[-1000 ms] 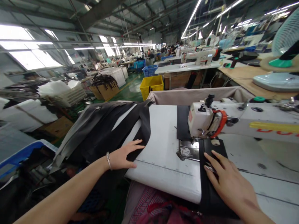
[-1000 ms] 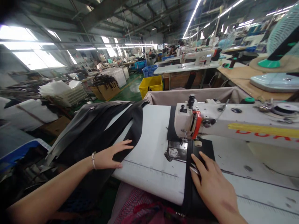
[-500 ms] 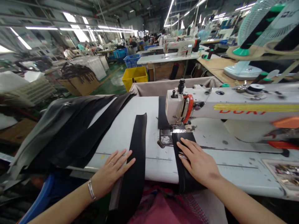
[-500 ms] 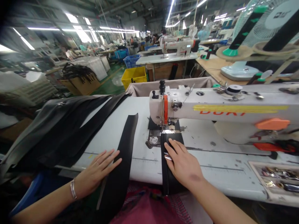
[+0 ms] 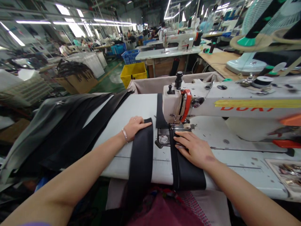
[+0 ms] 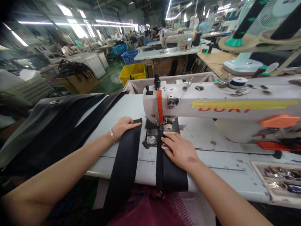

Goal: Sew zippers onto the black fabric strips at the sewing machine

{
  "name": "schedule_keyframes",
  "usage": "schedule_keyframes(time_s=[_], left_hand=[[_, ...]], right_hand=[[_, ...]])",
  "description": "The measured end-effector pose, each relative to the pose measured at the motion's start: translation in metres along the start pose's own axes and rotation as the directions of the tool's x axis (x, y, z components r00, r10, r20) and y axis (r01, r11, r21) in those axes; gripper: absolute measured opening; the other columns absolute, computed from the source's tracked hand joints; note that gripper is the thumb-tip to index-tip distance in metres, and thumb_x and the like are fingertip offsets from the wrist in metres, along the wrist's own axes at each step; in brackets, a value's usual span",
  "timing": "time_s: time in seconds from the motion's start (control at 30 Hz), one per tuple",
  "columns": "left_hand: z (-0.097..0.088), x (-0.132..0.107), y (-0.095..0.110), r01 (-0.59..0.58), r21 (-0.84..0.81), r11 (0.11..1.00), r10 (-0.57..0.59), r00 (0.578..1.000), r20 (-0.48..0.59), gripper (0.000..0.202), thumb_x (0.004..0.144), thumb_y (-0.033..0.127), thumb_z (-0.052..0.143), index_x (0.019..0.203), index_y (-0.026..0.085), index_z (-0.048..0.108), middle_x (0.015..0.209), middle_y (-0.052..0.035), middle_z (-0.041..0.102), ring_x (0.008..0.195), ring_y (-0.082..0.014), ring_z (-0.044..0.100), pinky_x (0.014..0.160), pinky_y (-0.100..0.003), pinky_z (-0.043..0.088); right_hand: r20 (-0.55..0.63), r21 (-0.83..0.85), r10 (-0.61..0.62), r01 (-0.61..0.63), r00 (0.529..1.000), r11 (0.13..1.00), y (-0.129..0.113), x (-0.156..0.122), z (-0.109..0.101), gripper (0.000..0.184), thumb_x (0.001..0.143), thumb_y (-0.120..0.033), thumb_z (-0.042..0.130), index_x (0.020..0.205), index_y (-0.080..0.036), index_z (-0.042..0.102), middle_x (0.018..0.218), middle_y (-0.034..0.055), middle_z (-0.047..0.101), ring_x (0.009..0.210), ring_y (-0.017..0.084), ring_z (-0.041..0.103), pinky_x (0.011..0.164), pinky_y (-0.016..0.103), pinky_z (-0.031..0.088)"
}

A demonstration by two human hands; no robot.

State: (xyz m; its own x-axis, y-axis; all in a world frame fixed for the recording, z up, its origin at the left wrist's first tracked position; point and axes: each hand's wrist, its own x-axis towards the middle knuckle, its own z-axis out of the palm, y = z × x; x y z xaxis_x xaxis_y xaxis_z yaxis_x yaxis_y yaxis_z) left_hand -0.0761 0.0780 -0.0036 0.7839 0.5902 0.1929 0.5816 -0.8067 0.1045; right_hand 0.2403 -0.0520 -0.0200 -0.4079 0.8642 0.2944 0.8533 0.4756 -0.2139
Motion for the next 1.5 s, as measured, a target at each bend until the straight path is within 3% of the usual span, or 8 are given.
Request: schedule_keyframes(time_s=[0.07,0.17,0.23,0.3,0.43,0.53,1.0,1.5], left_hand=[[0.004,0.010,0.026,-0.156,-0.045,0.987,0.157,0.987,0.029,0.045,0.094,0.026,0.042,0.139,0.027,0.042,0.127,-0.0096,0.049,0.117,-0.0234,0.043,0.103,-0.043,0.034],[0.011,0.020,0.066,-0.374,-0.122,0.919,0.384,0.920,0.073,0.052,0.091,0.024,0.043,0.142,0.018,0.035,0.145,-0.0120,0.035,0.134,-0.0238,0.031,0.111,-0.039,0.028],[0.016,0.024,0.082,-0.393,-0.141,0.908,0.409,0.907,0.105,0.062,0.085,0.029,0.052,0.142,0.014,0.033,0.147,-0.0153,0.032,0.135,-0.0281,0.028,0.112,-0.044,0.026],[0.021,0.025,0.088,-0.339,-0.135,0.931,0.356,0.924,0.139,0.072,0.079,0.033,0.058,0.144,0.016,0.030,0.148,-0.0154,0.030,0.135,-0.0308,0.028,0.111,-0.048,0.026],[0.025,0.023,0.087,-0.272,-0.100,0.957,0.285,0.945,0.162,0.064,0.086,0.023,0.049,0.146,0.022,0.026,0.150,-0.0089,0.030,0.136,-0.0261,0.027,0.110,-0.045,0.029],[0.026,0.022,0.087,-0.255,-0.096,0.962,0.268,0.951,0.153,0.061,0.088,0.024,0.048,0.145,0.023,0.027,0.151,-0.0086,0.028,0.137,-0.0257,0.026,0.111,-0.043,0.028],[0.026,0.026,0.082,-0.274,-0.194,0.942,0.298,0.949,0.105,0.054,0.091,0.022,0.050,0.143,0.023,0.034,0.150,-0.0064,0.030,0.138,-0.0209,0.026,0.116,-0.039,0.023],[0.027,0.030,0.077,-0.268,-0.220,0.938,0.299,0.946,0.123,0.057,0.091,0.021,0.048,0.144,0.027,0.028,0.152,-0.0050,0.026,0.140,-0.0212,0.024,0.116,-0.041,0.020]], right_hand=[[0.015,0.026,-0.002,0.002,1.000,1.000,0.000,-0.001,-0.002,0.031,0.089,-0.028,0.052,0.120,-0.028,0.057,0.134,0.0009,0.051,0.123,0.023,0.044,0.091,0.042,0.050],[0.036,0.062,-0.014,0.012,0.999,0.998,0.001,-0.001,-0.004,0.030,0.088,-0.026,0.053,0.117,-0.028,0.058,0.133,0.0007,0.052,0.122,0.023,0.045,0.091,0.042,0.049],[0.044,0.071,-0.006,0.003,0.999,0.997,0.001,0.000,-0.005,0.030,0.087,-0.026,0.054,0.117,-0.028,0.058,0.133,0.0000,0.052,0.122,0.023,0.045,0.092,0.042,0.048],[0.051,0.075,0.005,-0.009,0.999,0.997,0.001,0.000,-0.006,0.030,0.087,-0.025,0.054,0.116,-0.028,0.058,0.133,-0.0004,0.052,0.122,0.023,0.045,0.094,0.043,0.047],[0.057,0.084,0.011,-0.016,0.998,0.996,0.001,0.001,-0.007,0.030,0.087,-0.024,0.053,0.116,-0.027,0.058,0.133,-0.0005,0.051,0.123,0.022,0.043,0.096,0.041,0.046],[0.069,0.078,0.022,-0.028,0.997,0.997,0.001,0.001,-0.007,0.030,0.087,-0.024,0.053,0.116,-0.028,0.058,0.134,-0.0008,0.051,0.124,0.021,0.043,0.097,0.041,0.045],[0.072,0.058,0.026,-0.030,0.997,0.998,0.000,0.000,-0.007,0.031,0.087,-0.025,0.053,0.118,-0.027,0.057,0.135,-0.0007,0.050,0.124,0.022,0.043,0.097,0.041,0.046],[0.042,-0.007,0.036,-0.036,0.998,0.999,0.000,0.009,-0.005,0.028,0.090,-0.028,0.051,0.116,-0.024,0.060,0.132,0.0035,0.054,0.119,0.025,0.049,0.093,0.044,0.049]])
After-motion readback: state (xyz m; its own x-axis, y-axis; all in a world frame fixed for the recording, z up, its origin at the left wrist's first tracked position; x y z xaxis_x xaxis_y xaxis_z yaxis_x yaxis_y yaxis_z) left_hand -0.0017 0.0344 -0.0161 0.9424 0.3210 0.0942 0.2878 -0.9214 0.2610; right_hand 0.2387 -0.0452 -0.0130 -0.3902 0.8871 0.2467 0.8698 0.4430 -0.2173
